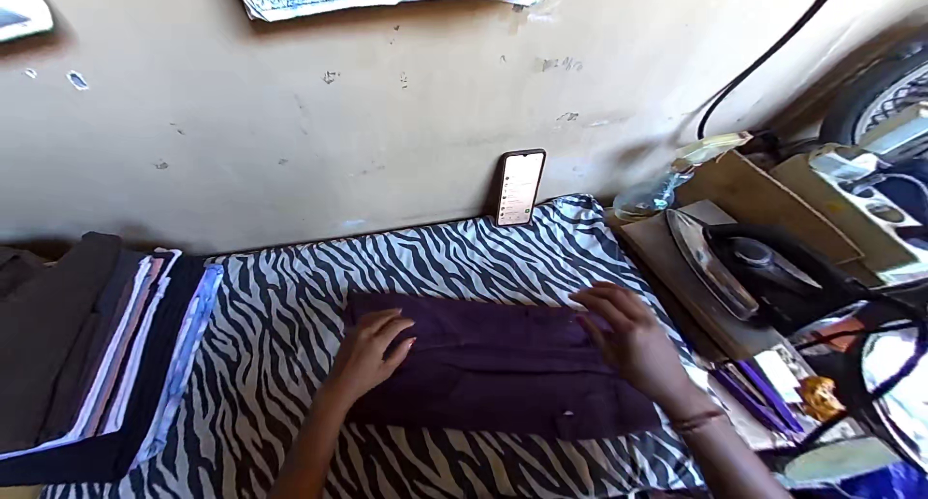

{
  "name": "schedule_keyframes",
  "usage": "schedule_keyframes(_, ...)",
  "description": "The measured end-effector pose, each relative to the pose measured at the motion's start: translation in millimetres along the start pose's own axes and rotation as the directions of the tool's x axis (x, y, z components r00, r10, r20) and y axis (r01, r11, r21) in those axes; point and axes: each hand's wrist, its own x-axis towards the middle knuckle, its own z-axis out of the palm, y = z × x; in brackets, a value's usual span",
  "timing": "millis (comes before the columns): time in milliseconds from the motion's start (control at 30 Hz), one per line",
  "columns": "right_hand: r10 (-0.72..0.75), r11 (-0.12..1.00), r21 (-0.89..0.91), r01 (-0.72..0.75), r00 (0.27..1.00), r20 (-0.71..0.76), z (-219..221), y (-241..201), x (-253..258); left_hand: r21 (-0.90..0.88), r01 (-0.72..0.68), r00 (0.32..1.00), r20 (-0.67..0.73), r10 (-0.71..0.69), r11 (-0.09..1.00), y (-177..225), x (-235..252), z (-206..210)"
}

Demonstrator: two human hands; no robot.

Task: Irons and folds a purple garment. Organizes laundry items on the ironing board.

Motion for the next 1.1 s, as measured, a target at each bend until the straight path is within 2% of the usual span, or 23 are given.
schedule_keyframes(33, -0.021, 1.0, -0.019, 0.022, 1.0, 0.023, 18.8, -0.8, -3.8, 0.016, 0.008, 1.0, 0.014, -0.009, 1.0, -5.0, 1.5, 15.4)
schedule_keyframes(100, -0.022, 0.997, -0.066, 0.038, 0.974, 0.227, 61.5, 13.1, -33.0, 0.122, 0.084, 0.991, 0.093, -0.096, 0.989, -33.8, -16.9, 49.8)
schedule_keyframes(167, 0.022, 0.999, -0.035, -0.011, 0.949, 0.314, 63.0, 33.6, -46.8, 0.201, 0.108, 0.987, 0.094, -0.129, 0.974, -55.2, -34.6, 61.8)
schedule_keyframes(200, 0.061, 0.998, -0.013, -0.059, 0.969, 0.239, 47.0, 47.7, -41.6, 0.188, 0.105, 0.988, 0.09, -0.124, 0.976, -59.3, -37.8, 58.3)
schedule_keyframes(267, 0.188, 0.974, -0.125, -0.191, 0.982, -0.034, -7.8, 83.5, -35.7, 0.169, 0.074, 0.996, 0.028, -0.079, 0.983, -57.3, -59.9, 53.0)
schedule_keyframes(300, 0.255, 0.927, -0.245, -0.284, 0.956, -0.142, -38.8, 106.3, -28.9, 0.186, 0.056, 0.998, -0.035, -0.051, 0.981, -57.0, -68.8, 51.0)
schedule_keyframes(367, 0.5, 0.767, -0.357, -0.533, 0.845, -0.187, -87.5, 146.5, -21.9, 0.29, 0.032, 0.988, -0.154, 0.013, 0.957, -55.0, -78.6, 49.5)
schedule_keyframes(433, 0.702, 0.61, -0.412, -0.676, 0.703, -0.114, -111.7, 167.8, -11.6, 0.387, 0.018, 0.973, -0.22, 0.073, 0.922, -48.1, -79.0, 48.8)
schedule_keyframes(500, 0.783, 0.572, -0.393, -0.72, 0.622, -0.002, -126.8, 175.4, 0.7, 0.42, 0.009, 0.962, -0.251, 0.107, 0.907, -39.7, -76.4, 46.4)
schedule_keyframes(567, 0.761, 0.629, -0.367, -0.685, 0.639, 0.111, -132.0, 152.4, 14.6, 0.411, -0.003, 0.971, -0.216, 0.1, 0.912, -29.9, -74.3, 34.2)
schedule_keyframes(667, 0.615, 0.773, -0.395, -0.497, 0.739, 0.274, -107.2, 60.5, 39.8, 0.356, -0.008, 0.981, -0.179, 0.076, 0.934, -11.3, -58.1, 12.9)
schedule_keyframes(700, 0.553, 0.823, -0.386, -0.417, 0.743, 0.376, -90.9, 28.8, 46.1, 0.315, -0.008, 0.983, -0.174, 0.066, 0.949, -4.4, -47.4, 10.7)
schedule_keyframes(767, 0.408, 0.91, -0.329, -0.253, 0.695, 0.592, -45.8, -19.6, 60.8, 0.226, 0.02, 0.988, -0.155, 0.016, 0.974, 5.1, -18.5, 16.7)
schedule_keyframes(800, 0.35, 0.934, -0.296, -0.199, 0.673, 0.651, -20.6, -34.2, 69.4, 0.205, 0.055, 0.993, -0.114, -0.031, 0.977, 4.1, -7.2, 24.2)
schedule_keyframes(833, 0.342, 0.937, -0.297, -0.182, 0.65, 0.678, -2.5, -46.3, 79.6, 0.202, 0.102, 0.994, -0.05, -0.094, 0.974, -2.2, -2.4, 33.5)
schedule_keyframes(900, 0.356, 0.929, -0.329, -0.17, 0.649, 0.672, 15.9, -56.0, 89.8, 0.245, 0.23, 0.969, 0.031, -0.245, 0.942, -27.4, -15.6, 55.8)
schedule_keyframes(1000, 0.306, 0.945, -0.298, -0.135, 0.684, 0.662, 15.6, -46.5, 79.0, 0.265, 0.347, 0.934, -0.015, -0.356, 0.9, -58.7, -42.9, 61.1)
schedule_keyframes(1100, 0.506, 0.86, -0.404, -0.312, 0.621, 0.599, 12.4, -43.4, 90.0, 0.186, 0.422, 0.9, 0.032, -0.435, 0.887, -60.9, -65.8, 41.6)
